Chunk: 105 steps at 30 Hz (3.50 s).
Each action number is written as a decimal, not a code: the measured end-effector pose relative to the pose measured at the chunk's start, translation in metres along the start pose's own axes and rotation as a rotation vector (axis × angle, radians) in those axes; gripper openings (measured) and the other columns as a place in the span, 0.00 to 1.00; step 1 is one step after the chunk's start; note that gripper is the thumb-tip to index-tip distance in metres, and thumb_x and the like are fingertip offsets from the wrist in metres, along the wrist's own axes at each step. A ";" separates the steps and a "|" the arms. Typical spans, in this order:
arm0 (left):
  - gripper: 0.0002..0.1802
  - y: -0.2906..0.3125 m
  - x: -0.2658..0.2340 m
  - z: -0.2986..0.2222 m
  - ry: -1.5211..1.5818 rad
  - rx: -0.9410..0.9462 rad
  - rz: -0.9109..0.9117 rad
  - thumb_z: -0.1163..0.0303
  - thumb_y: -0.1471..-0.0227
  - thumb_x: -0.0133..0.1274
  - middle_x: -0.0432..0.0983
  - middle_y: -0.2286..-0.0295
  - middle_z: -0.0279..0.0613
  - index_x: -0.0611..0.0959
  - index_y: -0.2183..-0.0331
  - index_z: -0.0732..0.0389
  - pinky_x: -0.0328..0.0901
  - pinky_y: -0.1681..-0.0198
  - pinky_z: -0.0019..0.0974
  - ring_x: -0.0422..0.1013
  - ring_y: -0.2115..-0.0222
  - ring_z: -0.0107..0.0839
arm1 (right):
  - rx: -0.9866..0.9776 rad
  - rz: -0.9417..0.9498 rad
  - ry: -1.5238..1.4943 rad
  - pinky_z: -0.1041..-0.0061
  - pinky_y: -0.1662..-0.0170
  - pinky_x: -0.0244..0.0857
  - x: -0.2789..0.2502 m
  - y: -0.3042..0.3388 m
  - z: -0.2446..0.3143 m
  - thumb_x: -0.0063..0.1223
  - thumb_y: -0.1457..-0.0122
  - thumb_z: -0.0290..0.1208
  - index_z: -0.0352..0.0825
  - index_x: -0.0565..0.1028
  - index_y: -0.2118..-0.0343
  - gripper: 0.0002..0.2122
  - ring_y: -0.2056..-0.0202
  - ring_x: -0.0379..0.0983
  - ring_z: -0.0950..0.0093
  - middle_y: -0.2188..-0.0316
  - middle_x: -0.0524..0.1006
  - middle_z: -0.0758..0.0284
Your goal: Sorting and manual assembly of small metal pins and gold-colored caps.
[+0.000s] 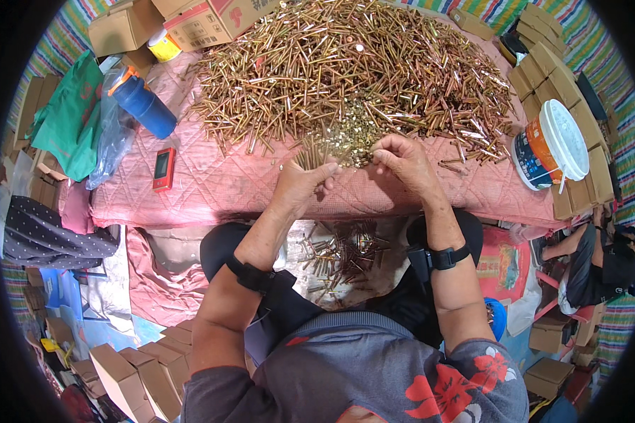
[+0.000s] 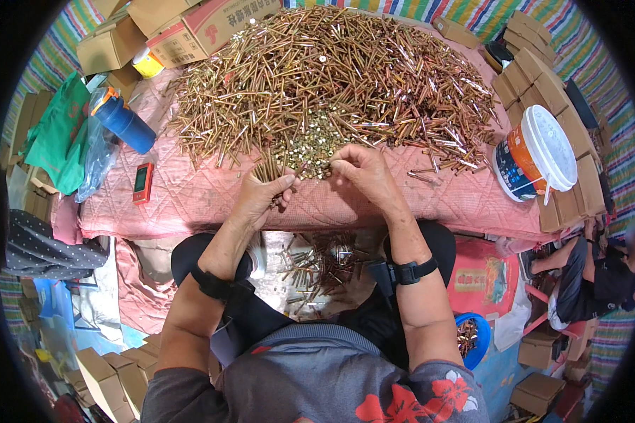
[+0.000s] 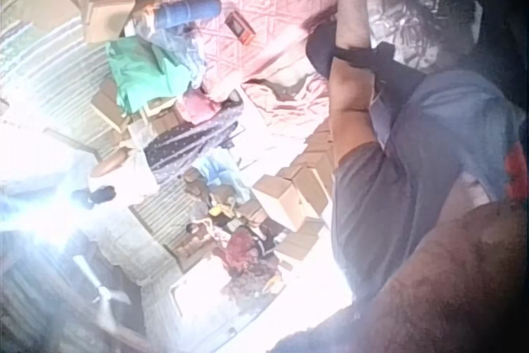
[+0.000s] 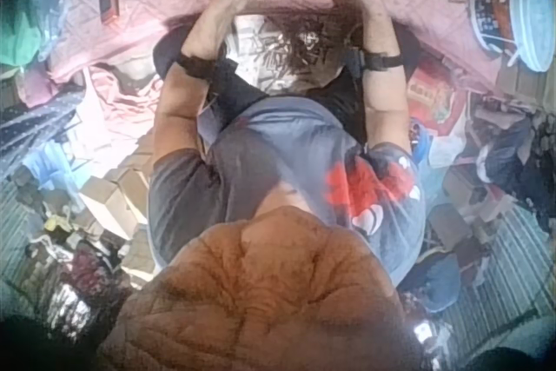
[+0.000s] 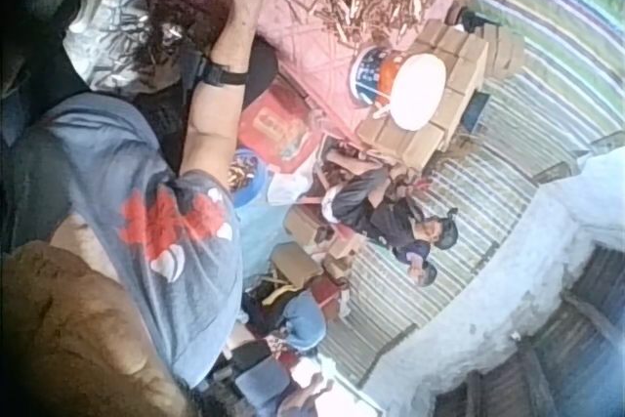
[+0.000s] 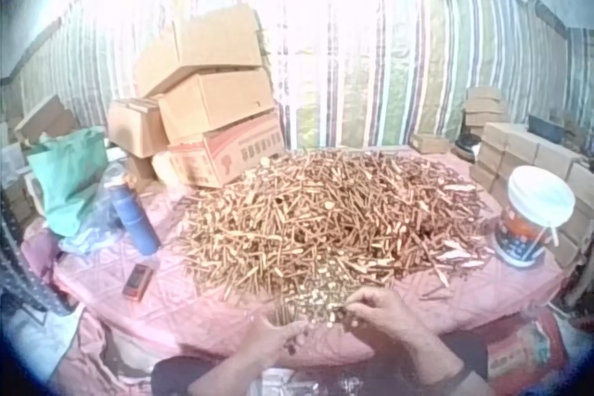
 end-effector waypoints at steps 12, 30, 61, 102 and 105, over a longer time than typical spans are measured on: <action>0.07 0.001 0.000 -0.002 -0.009 -0.008 -0.024 0.74 0.50 0.57 0.78 0.75 0.40 0.77 0.67 0.63 0.63 0.82 0.22 0.69 0.83 0.20 | -0.406 -0.217 1.104 0.63 0.72 0.67 0.049 0.004 -0.015 0.54 0.54 0.23 0.32 0.70 0.76 0.04 0.73 0.72 0.59 0.76 0.69 0.60; 0.09 0.002 0.003 0.000 0.031 -0.002 0.085 0.74 0.51 0.58 0.78 0.75 0.44 0.76 0.66 0.65 0.66 0.82 0.25 0.71 0.83 0.22 | -0.083 -0.124 -0.091 0.88 0.73 0.62 0.012 -0.006 -0.012 0.53 0.43 0.23 0.31 0.74 0.66 0.04 0.77 0.67 0.86 0.74 0.75 0.71; 0.07 0.005 0.004 0.002 -0.009 -0.013 0.223 0.74 0.51 0.58 0.77 0.78 0.39 0.77 0.68 0.64 0.63 0.83 0.21 0.69 0.83 0.20 | -0.073 0.074 -0.263 0.86 0.69 0.64 0.009 -0.005 -0.009 0.61 0.48 0.25 0.32 0.75 0.70 0.06 0.74 0.68 0.85 0.75 0.75 0.72; 0.11 0.020 0.013 -0.007 -0.286 -0.133 0.458 0.72 0.50 0.57 0.74 0.79 0.34 0.77 0.64 0.64 0.61 0.82 0.21 0.66 0.84 0.17 | -0.008 -0.276 0.175 0.85 0.78 0.61 -0.031 0.012 0.008 0.56 0.46 0.24 0.32 0.74 0.77 0.05 0.81 0.67 0.86 0.82 0.73 0.73; 0.09 0.011 0.012 0.000 -0.394 -0.150 0.423 0.69 0.48 0.56 0.72 0.81 0.32 0.78 0.67 0.64 0.58 0.83 0.21 0.64 0.85 0.16 | -0.255 -0.515 0.528 0.81 0.73 0.65 -0.042 0.002 -0.004 0.56 0.48 0.22 0.30 0.75 0.74 0.02 0.77 0.71 0.81 0.80 0.75 0.69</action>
Point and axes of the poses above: each hand's wrist, its own y-axis away from the middle knuckle, its own x-axis out of the palm, z = x × y, the point moved 1 cm from there along -y, towards the middle knuckle
